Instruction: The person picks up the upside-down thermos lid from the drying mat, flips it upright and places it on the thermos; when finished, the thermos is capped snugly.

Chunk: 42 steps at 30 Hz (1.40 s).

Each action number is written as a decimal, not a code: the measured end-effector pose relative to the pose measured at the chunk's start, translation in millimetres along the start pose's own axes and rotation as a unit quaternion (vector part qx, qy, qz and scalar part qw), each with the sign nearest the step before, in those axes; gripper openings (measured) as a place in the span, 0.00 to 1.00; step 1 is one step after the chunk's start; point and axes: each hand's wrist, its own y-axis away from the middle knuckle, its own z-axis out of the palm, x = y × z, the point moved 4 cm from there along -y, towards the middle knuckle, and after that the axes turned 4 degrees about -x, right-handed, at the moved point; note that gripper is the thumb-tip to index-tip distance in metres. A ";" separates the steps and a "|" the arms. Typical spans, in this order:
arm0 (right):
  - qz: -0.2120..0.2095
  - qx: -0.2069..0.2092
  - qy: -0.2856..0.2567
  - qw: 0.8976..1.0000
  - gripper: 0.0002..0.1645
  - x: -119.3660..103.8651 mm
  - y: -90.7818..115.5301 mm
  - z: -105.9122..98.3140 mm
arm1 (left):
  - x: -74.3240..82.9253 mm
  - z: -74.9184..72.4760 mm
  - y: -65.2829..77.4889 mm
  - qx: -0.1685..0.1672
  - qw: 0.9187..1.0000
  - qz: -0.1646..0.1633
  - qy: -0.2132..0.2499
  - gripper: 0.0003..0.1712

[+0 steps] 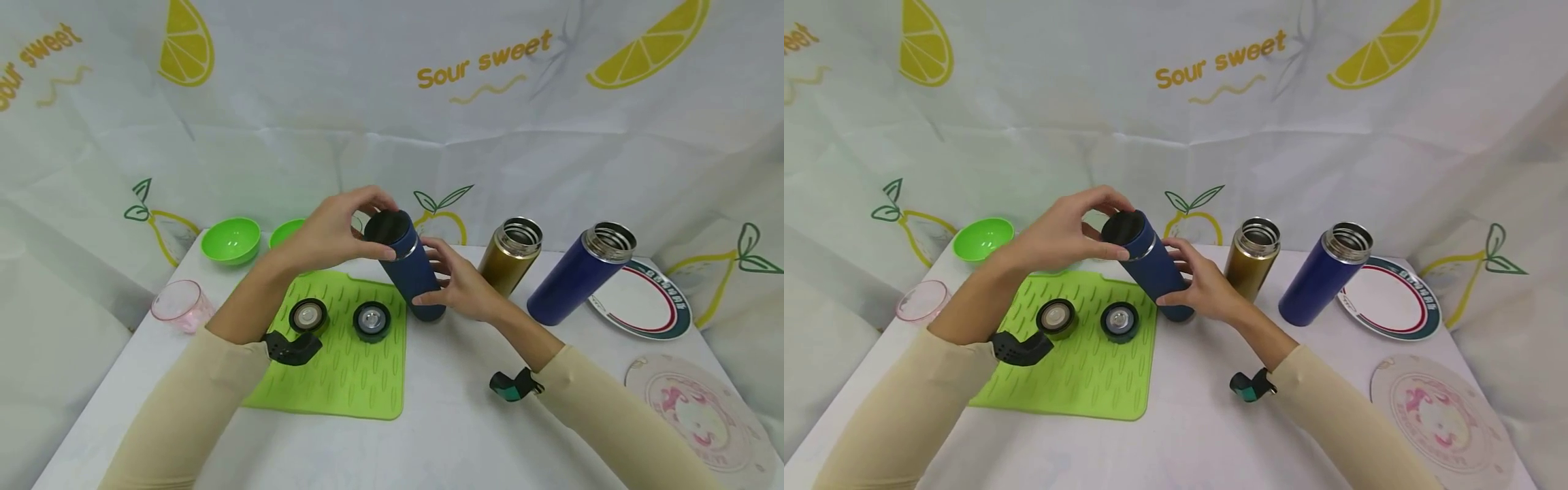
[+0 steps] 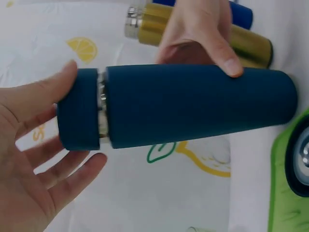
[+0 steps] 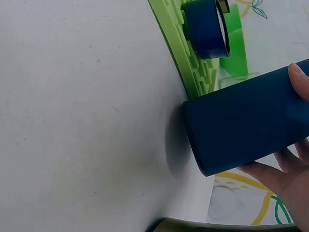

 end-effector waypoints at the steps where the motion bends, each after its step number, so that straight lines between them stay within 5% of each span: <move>1: 0.000 -0.001 -0.001 1.000 0.58 0.0 0.1 -0.1 | 0.9 -1.0 0.3 -0.016 1.000 0.008 0.015 0.32; 4: -0.001 -0.004 -0.003 1.000 0.58 0.3 -0.4 0.0 | 2.3 -3.8 2.2 -0.059 0.997 0.022 0.037 0.35; 8: 0.000 -0.007 -0.004 1.000 0.58 0.6 -1.0 1.5 | 3.1 -3.3 5.0 -0.085 0.996 0.017 0.010 0.37; 17: -0.014 -0.017 0.002 1.000 0.56 -3.9 -3.2 3.6 | 10.0 5.1 0.4 -0.012 0.994 -0.023 -0.106 0.35; 24: -0.006 -0.020 -0.002 1.000 0.57 -2.7 -2.1 2.2 | 14.2 2.4 1.3 -0.059 0.995 0.060 -0.048 0.31; 29: -0.009 -0.022 -0.001 1.000 0.56 -1.4 -1.7 2.3 | 11.1 0.8 4.1 -0.085 0.995 0.049 -0.006 0.35; 37: -0.013 -0.018 -0.001 1.000 0.57 -1.8 -0.1 1.3 | 12.3 -0.3 4.0 0.000 0.992 -0.052 -0.113 0.40; 42: -0.017 -0.020 -0.003 1.000 0.56 -3.4 -1.5 1.5 | 13.1 -2.5 3.4 0.018 0.993 -0.045 -0.106 0.33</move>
